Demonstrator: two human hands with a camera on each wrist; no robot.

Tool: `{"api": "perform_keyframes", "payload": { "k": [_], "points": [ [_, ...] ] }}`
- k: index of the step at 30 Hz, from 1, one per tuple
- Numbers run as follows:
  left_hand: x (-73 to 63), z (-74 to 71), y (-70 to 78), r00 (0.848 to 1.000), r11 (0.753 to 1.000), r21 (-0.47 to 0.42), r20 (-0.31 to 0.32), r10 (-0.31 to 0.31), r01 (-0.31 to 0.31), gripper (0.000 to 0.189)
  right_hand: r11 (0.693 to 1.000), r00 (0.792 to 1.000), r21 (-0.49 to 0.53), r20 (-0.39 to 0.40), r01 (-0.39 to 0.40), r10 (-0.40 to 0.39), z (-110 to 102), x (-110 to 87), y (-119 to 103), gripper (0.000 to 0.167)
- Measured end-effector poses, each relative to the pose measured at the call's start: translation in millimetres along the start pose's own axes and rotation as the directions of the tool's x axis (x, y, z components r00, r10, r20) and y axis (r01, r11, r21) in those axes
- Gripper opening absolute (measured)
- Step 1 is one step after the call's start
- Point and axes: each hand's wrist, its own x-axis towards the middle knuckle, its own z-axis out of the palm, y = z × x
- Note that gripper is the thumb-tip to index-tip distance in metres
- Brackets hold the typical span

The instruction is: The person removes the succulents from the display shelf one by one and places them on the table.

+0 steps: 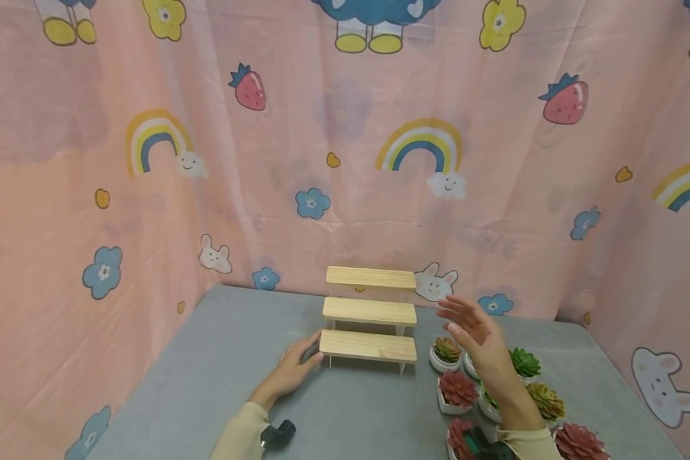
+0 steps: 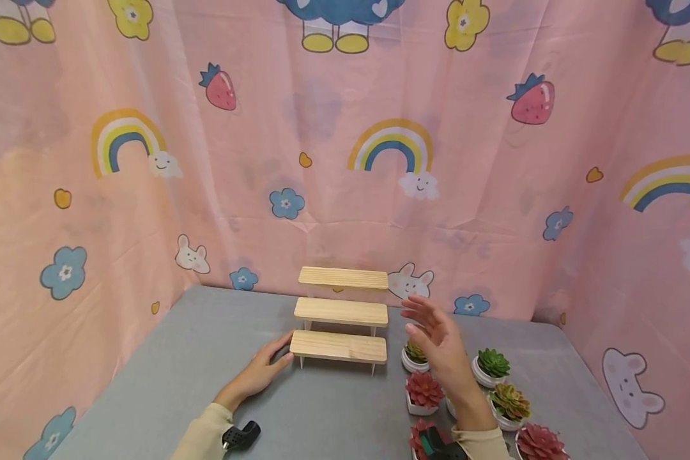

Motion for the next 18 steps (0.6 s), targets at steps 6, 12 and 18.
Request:
{"api": "perform_keyframes", "payload": {
  "k": [6, 12, 18],
  "points": [
    [-3.3, 0.4, 1.0, 1.0, 1.0, -0.004, 0.009, -0.001, 0.001, 0.061, 0.998, 0.998, 0.043, 0.032, 0.047, -0.048, 12.3, 5.0, 3.7, 0.046],
    [-2.0, 0.8, 4.3, 1.0, 1.0, -0.012, 0.01, 0.019, -0.018, 0.06, 0.998, 0.999, 0.049, 0.033, 0.041, -0.043, 18.7, 7.4, 9.5, 0.046],
    [-0.8, 2.0, 2.6, 0.999, 0.999, -0.023, 0.027, 0.042, -0.042, 0.061, 0.999, 0.999, 0.047, 0.034, 0.023, -0.024, 22.4, 4.5, 14.8, 0.045]
  ]
}}
